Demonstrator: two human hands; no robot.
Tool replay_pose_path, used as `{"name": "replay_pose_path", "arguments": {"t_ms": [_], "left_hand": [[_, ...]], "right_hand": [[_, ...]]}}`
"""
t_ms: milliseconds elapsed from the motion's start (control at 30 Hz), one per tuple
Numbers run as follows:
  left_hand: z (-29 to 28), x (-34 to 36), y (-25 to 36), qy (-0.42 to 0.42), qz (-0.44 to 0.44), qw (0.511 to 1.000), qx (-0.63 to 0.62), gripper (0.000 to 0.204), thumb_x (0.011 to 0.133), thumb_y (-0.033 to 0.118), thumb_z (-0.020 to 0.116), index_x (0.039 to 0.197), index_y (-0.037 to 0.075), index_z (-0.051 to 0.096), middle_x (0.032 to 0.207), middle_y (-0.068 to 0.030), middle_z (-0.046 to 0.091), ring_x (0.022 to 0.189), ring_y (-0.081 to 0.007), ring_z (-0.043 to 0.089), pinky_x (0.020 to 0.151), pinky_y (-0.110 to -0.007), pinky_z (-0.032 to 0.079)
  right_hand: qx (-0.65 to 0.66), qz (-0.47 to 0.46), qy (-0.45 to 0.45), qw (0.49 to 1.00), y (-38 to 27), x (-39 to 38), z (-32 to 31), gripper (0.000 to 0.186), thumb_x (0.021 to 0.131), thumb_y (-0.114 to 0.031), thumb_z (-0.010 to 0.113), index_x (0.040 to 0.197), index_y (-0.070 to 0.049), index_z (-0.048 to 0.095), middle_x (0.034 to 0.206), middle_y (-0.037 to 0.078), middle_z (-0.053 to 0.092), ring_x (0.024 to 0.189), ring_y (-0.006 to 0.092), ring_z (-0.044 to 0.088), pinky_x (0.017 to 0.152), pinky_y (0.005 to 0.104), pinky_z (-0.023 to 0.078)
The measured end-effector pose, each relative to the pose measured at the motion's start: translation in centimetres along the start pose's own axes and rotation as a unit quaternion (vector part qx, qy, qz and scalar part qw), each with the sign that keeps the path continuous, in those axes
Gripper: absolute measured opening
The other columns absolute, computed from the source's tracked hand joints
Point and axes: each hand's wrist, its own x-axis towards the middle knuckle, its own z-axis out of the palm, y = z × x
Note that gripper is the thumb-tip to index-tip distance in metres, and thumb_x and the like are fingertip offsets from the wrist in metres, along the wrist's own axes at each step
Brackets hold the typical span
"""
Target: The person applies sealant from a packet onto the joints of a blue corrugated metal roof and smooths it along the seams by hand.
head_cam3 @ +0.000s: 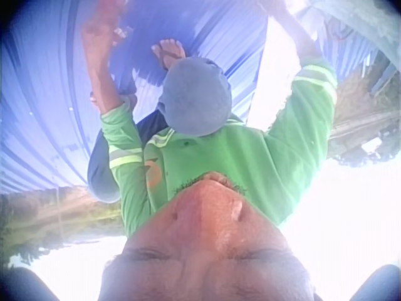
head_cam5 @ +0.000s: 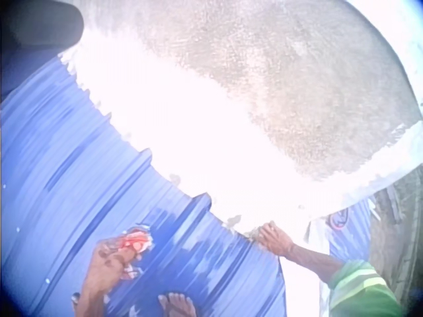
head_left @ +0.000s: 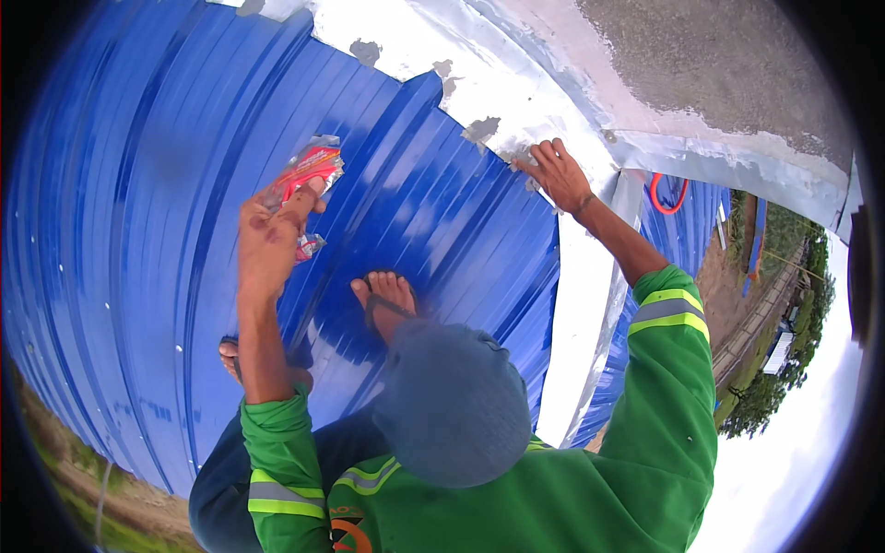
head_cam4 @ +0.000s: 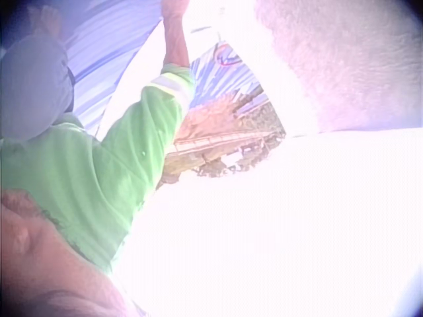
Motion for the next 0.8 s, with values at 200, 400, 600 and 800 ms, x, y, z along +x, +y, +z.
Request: {"name": "replay_pose_path", "arguments": {"t_ms": [200,400,600,800], "left_hand": [[-0.2,0.1,0.0,-0.003,-0.003,1.0,0.008,0.027,0.091,0.021,0.071,0.108,-0.001,0.074,0.071,0.0022,0.064,0.054,0.0,0.042,0.047,-0.021,0.031],[0.0,0.2,0.0,-0.004,-0.019,1.0,0.001,0.02,0.09,0.023,0.072,0.095,0.004,0.072,0.073,0.0011,0.063,0.057,-0.0025,0.042,0.052,-0.022,0.033],[0.1,0.1,-0.1,-0.007,-0.013,1.0,0.005,0.019,0.091,0.022,0.072,0.096,0.004,0.072,0.073,0.001,0.063,0.057,-0.0028,0.042,0.053,-0.022,0.033],[0.4,0.2,-0.5,0.002,-0.014,1.0,0.01,0.026,0.089,0.026,0.075,0.091,0.0,0.074,0.066,0.0026,0.059,0.054,-0.0024,0.042,0.049,-0.023,0.031]], "right_hand": [[0.113,0.051,0.042,0.991,0.6,0.1,1.0,0.051,0.097,-0.013,0.053,0.147,-0.024,0.051,0.113,0.008,0.052,0.115,0.0239,0.046,0.104,0.039,0.033],[0.369,0.188,0.096,0.905,-2.6,-0.9,1.3,0.059,0.086,-0.001,0.054,0.141,-0.023,0.058,0.105,0.011,0.051,0.101,0.0284,0.047,0.094,0.0408,0.036],[0.423,0.301,0.101,0.849,-7.0,-0.3,1.9,0.069,0.077,0.003,0.054,0.141,-0.022,0.058,0.099,0.01,0.049,0.095,0.0287,0.045,0.086,0.0421,0.035],[0.425,0.34,0.107,0.832,-9.3,0.7,1.4,0.067,0.078,0.001,0.054,0.143,-0.014,0.053,0.101,0.011,0.05,0.096,0.0297,0.046,0.086,0.0434,0.035]]}}
